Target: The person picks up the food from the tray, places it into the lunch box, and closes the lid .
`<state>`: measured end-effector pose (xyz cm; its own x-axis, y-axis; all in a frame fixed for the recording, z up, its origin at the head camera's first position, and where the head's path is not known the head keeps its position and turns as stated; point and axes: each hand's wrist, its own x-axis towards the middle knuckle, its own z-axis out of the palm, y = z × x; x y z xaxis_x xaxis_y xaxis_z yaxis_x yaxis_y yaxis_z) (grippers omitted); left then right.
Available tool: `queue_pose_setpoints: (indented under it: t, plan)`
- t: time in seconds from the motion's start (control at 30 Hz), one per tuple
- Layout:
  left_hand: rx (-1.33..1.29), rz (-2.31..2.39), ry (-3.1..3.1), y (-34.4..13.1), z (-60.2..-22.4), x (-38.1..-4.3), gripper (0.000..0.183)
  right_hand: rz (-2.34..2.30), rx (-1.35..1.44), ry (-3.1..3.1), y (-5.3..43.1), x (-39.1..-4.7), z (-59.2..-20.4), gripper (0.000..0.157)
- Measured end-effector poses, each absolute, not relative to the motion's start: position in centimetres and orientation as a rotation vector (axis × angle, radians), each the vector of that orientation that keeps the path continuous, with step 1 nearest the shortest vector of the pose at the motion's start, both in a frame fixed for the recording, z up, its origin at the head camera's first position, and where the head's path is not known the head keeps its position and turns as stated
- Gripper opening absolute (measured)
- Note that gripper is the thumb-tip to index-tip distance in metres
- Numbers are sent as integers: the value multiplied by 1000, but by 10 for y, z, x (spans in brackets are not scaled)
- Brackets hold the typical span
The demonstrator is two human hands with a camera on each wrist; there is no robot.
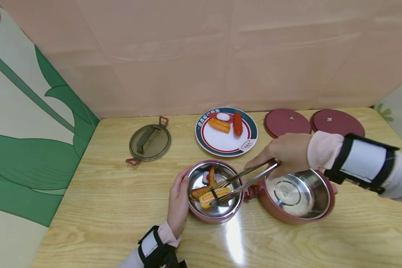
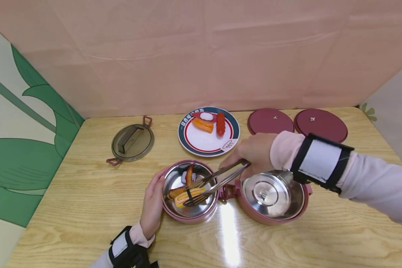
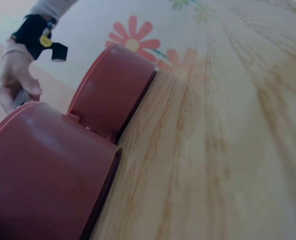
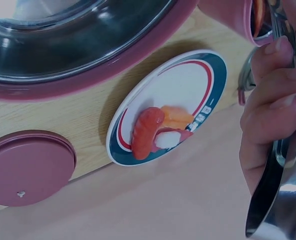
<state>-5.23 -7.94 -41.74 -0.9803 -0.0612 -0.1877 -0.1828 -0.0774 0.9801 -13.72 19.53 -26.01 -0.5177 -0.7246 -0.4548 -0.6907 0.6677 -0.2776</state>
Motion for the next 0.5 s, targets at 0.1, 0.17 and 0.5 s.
queue_pose_setpoints:
  t: [0.1,0.17,0.5]
  plan:
    - [-279,2226,2076,-79,-418,-52,39,-60,-1112,2348,194,-135,-261,56]
    - [-279,2221,2077,-80,-418,-52,39,-40,-1133,2355,194,-135,-261,56]
    - [-266,2232,2073,-79,-417,-52,39,90,-1228,2386,190,-134,-265,55]
